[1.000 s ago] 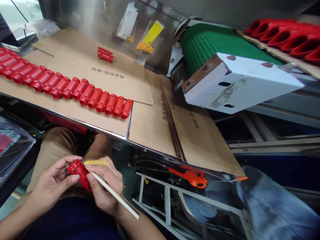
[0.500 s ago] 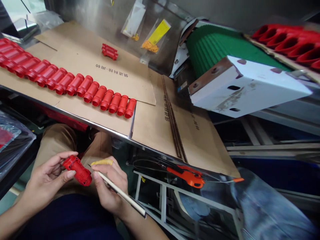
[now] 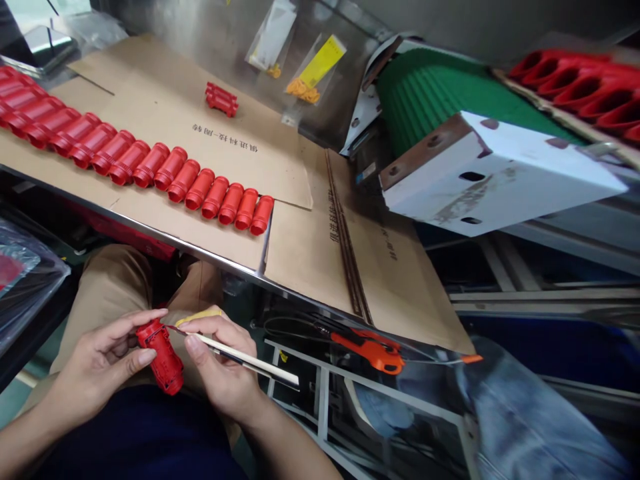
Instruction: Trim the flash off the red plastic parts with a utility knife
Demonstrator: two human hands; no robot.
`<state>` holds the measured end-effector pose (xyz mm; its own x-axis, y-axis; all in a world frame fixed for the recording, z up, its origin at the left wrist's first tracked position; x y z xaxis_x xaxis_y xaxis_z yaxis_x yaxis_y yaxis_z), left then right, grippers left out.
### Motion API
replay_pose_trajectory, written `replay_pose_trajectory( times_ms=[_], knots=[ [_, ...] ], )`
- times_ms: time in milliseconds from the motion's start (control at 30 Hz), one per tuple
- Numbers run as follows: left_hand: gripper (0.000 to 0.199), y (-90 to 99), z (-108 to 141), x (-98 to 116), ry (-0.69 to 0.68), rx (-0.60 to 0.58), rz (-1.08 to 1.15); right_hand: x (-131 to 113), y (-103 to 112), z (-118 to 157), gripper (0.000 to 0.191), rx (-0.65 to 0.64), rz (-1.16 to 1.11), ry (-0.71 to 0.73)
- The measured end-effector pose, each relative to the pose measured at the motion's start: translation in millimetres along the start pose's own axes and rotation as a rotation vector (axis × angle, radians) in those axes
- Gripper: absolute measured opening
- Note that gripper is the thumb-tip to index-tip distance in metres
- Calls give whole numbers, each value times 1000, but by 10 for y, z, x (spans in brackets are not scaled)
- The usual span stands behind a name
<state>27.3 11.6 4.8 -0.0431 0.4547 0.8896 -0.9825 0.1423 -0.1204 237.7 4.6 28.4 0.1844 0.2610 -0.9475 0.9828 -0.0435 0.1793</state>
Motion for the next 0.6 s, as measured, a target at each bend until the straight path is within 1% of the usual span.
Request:
replay_pose_trajectory(
  times_ms=[133, 267, 333, 433, 500, 600],
  knots=[
    [48, 27, -20, -36, -6, -2, -30, -6, -3, 4, 13, 0, 18, -1],
    [46, 76, -50, -88, -81, 16, -107, -30, 8, -12, 12, -9, 46, -31],
    [46, 96, -56, -88, -106, 29, -130, -36, 30, -23, 11, -44, 49, -60],
    [46, 115, -43, -22, -97, 89, -117, -36, 81, -37, 11, -107, 48, -79],
    [46, 109, -29, 47, -96, 116, -109, -48, 122, -49, 10, -101, 40, -43],
    [46, 75, -15, 102, -81, 92, -85, -83, 141, -69, 11, -64, -10, 44]
  ],
)
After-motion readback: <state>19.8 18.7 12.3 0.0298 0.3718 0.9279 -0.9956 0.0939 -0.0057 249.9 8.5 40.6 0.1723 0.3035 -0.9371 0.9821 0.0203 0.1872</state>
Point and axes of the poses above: each hand's wrist, its own z-axis away from the middle knuckle, its own y-axis out of the back of the hand, x = y × z, the point moved 3 cm from there along -z, towards the middle knuckle
